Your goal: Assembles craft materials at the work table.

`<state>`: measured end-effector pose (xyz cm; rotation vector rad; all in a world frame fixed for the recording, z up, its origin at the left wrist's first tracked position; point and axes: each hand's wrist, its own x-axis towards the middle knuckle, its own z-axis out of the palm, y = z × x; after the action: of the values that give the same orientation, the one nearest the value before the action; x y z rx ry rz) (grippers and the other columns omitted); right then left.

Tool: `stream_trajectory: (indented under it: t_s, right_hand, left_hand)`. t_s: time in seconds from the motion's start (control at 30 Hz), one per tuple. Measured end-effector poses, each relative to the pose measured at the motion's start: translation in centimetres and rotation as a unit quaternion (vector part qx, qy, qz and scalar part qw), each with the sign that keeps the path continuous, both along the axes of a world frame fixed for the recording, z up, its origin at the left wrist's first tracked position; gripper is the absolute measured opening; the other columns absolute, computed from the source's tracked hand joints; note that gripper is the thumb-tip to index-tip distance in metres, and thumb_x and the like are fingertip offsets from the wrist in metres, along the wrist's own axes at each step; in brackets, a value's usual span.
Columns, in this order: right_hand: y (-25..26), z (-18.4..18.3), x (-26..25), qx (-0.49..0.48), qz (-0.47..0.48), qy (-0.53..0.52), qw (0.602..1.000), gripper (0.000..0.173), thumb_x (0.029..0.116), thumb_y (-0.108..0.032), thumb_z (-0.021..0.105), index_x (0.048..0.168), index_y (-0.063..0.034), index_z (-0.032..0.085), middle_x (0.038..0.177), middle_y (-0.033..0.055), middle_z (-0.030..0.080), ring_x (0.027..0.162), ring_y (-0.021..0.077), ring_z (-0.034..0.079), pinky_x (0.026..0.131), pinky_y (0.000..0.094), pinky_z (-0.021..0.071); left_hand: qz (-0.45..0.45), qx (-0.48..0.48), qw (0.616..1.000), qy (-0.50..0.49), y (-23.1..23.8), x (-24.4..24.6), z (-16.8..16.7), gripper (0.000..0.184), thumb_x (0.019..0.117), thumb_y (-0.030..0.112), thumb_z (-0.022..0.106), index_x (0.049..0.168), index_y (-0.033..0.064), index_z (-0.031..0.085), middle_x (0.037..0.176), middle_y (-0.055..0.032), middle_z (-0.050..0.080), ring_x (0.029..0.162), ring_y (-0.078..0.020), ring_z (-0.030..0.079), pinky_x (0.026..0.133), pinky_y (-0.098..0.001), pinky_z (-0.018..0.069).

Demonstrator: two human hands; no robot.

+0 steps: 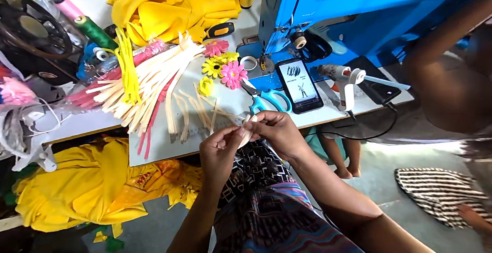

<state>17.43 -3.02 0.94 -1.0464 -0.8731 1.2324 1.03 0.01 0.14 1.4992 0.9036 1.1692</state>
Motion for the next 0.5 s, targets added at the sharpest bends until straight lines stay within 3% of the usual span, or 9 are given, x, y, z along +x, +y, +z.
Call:
stream_trajectory:
  t_s: [0.1, 0.2, 0.27, 0.37, 0.5]
  right_hand:
    - [0.0, -0.2, 0.2, 0.021, 0.013, -0.031, 0.999, 0.006, 0.0912, -0.001, 0.071, 0.090, -0.0059, 0.074, 0.076, -0.0005, 0.072, 0.066, 0.0043, 0.066, 0.065, 0.0213, 0.0585]
    - [0.0, -0.3, 0.2, 0.039, 0.016, -0.055, 0.998, 0.006, 0.0905, -0.002, 0.072, 0.089, -0.0076, 0.074, 0.078, -0.0023, 0.070, 0.067, 0.0019, 0.062, 0.063, 0.0191, 0.0532]
    - [0.1, -0.2, 0.3, 0.042, 0.024, -0.050, 0.998, 0.006, 0.0901, -0.001, 0.072, 0.088, -0.0063, 0.073, 0.089, 0.0008, 0.069, 0.073, 0.0061, 0.065, 0.067, 0.0231, 0.0590]
    - [0.1, -0.2, 0.6, 0.029, 0.043, -0.046, 0.998, 0.006, 0.0899, 0.000, 0.072, 0.086, -0.0043, 0.073, 0.094, 0.0033, 0.068, 0.074, 0.0088, 0.067, 0.067, 0.0258, 0.0618]
    - [0.2, -0.1, 1.2, 0.022, 0.081, -0.063, 0.994, 0.005, 0.0890, 0.000, 0.072, 0.088, -0.0042, 0.075, 0.092, 0.0027, 0.069, 0.072, 0.0066, 0.066, 0.066, 0.0227, 0.0595]
  left_hand:
    - [-0.014, -0.143, 0.989, -0.030, 0.1, 0.0, 0.7, 0.008, 0.0928, 0.000, 0.066, 0.097, 0.0039, 0.072, 0.086, -0.0004, 0.071, 0.077, -0.0084, 0.069, 0.074, -0.0267, 0.0602]
    - [-0.025, -0.299, 0.948, -0.105, 0.2, 0.3, 1.8, 0.016, 0.1004, -0.002, 0.054, 0.095, 0.0036, 0.068, 0.087, -0.0047, 0.072, 0.078, -0.0131, 0.071, 0.076, -0.0295, 0.0619]
    - [-0.048, -0.371, 0.916, -0.145, 0.3, 0.3, 2.2, 0.019, 0.1052, 0.001, 0.047, 0.098, 0.0025, 0.065, 0.092, -0.0091, 0.072, 0.083, -0.0173, 0.073, 0.077, -0.0311, 0.0628]
    - [-0.082, -0.439, 0.875, -0.188, 0.5, 0.1, 2.3, 0.021, 0.1074, 0.004, 0.042, 0.098, 0.0044, 0.061, 0.095, -0.0128, 0.073, 0.085, -0.0202, 0.075, 0.075, -0.0311, 0.0634]
    - [-0.091, -0.465, 0.860, -0.188, 0.5, 0.1, 2.5, 0.022, 0.1069, 0.004, 0.042, 0.099, 0.0032, 0.062, 0.093, -0.0130, 0.074, 0.083, -0.0198, 0.075, 0.074, -0.0299, 0.0635]
